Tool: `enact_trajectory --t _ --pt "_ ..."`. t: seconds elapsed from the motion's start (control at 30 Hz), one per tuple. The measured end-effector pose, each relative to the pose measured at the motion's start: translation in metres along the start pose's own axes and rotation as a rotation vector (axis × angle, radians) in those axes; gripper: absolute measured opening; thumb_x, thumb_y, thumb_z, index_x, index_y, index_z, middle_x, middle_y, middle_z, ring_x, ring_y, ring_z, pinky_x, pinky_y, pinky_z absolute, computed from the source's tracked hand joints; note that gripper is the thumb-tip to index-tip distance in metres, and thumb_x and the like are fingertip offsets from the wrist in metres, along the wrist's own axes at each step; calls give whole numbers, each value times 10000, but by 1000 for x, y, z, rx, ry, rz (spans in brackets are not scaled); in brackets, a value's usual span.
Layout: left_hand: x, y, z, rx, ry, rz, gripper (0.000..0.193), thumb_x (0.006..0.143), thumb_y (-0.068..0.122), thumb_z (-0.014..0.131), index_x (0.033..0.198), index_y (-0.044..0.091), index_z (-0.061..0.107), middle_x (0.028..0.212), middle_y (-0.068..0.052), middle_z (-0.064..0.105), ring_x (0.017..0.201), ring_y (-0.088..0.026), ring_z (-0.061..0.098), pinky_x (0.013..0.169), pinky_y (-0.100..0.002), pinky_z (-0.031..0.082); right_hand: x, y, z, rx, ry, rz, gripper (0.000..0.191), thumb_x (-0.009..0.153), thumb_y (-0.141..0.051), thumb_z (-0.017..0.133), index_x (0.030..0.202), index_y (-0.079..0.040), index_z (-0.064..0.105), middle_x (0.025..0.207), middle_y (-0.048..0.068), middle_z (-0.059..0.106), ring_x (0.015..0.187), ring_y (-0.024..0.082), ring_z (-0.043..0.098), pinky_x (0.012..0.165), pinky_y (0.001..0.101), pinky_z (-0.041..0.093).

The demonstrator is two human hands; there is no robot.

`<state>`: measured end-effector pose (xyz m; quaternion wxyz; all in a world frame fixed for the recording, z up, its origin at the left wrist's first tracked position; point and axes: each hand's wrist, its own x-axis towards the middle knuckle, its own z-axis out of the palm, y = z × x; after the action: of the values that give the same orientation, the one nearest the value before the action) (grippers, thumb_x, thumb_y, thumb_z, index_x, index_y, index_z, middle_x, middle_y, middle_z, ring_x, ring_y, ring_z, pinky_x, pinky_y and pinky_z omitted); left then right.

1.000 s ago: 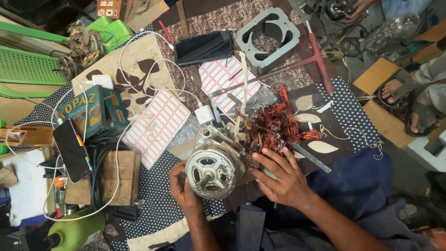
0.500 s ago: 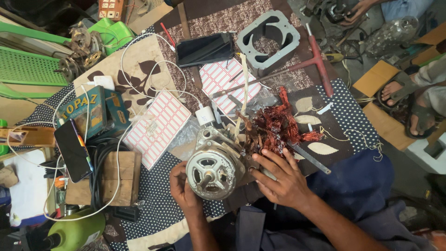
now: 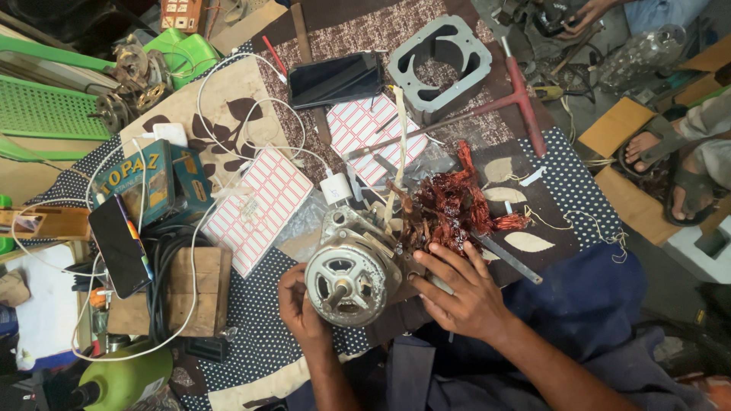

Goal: The person works at a cluttered workbench on an electric motor armature surrounded by burnt winding insulation. They first handle a small component by hand, then hold the motor with one hand while working on its shaft and body with a long metal rod, repositioning the motor as they work.

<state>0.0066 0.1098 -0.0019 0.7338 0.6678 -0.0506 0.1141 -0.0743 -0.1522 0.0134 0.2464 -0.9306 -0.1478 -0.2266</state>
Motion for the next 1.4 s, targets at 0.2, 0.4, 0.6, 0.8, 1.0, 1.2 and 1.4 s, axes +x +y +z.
enact_trajectory --t 0.2,0.4,0.6,0.8,1.0,1.2,1.4 --pt "0 2 1 -7 -3 4 207 991 147 564 1128 -8 548 1222 -141 623 1097 -200 616 1003 -340 501 0 -1 0 5 -2 3 381 810 -233 778 1187 -210 725 1492 52 535 1400 276 483 1220 565 212" --pt "1 2 1 -9 4 -3 195 989 144 575 1111 -7 553 1214 -136 626 1076 -191 617 982 -332 505 -1 0 0 4 0 -3 390 811 -234 776 1196 -209 724 1495 51 532 1403 278 480 1229 565 198" --pt "0 3 2 5 10 -13 219 989 172 587 1113 -5 552 1200 -134 628 1058 -188 616 964 -329 509 -1 2 1 1 -2 -10 390 815 -236 771 1201 -210 724 1496 54 530 1405 280 477 1229 566 194" --pt "0 1 1 -15 3 -4 227 987 181 586 1108 -9 556 1216 -134 623 1071 -190 614 975 -329 504 -1 1 1 -4 -4 -9 387 812 -234 769 1196 -211 726 1495 52 532 1404 278 478 1227 565 194" --pt "0 0 1 -3 -8 18 224 991 190 583 1095 -7 557 1216 -144 632 1086 -202 618 989 -342 505 -1 1 0 -5 -1 -8 385 815 -237 773 1195 -208 726 1494 52 536 1405 276 481 1229 566 190" --pt "0 0 0 -17 -12 20 227 993 187 584 1111 -5 553 1212 -140 621 1093 -202 611 998 -341 499 -1 1 0 -5 2 -11 385 815 -230 774 1196 -206 725 1495 54 536 1406 276 480 1228 565 192" --pt "0 0 0 -5 -9 8 196 988 164 576 1095 1 555 1199 -139 632 1068 -194 619 973 -328 508 -2 1 1 3 -12 -1 393 806 -235 779 1195 -216 727 1500 48 530 1409 273 472 1229 566 192"
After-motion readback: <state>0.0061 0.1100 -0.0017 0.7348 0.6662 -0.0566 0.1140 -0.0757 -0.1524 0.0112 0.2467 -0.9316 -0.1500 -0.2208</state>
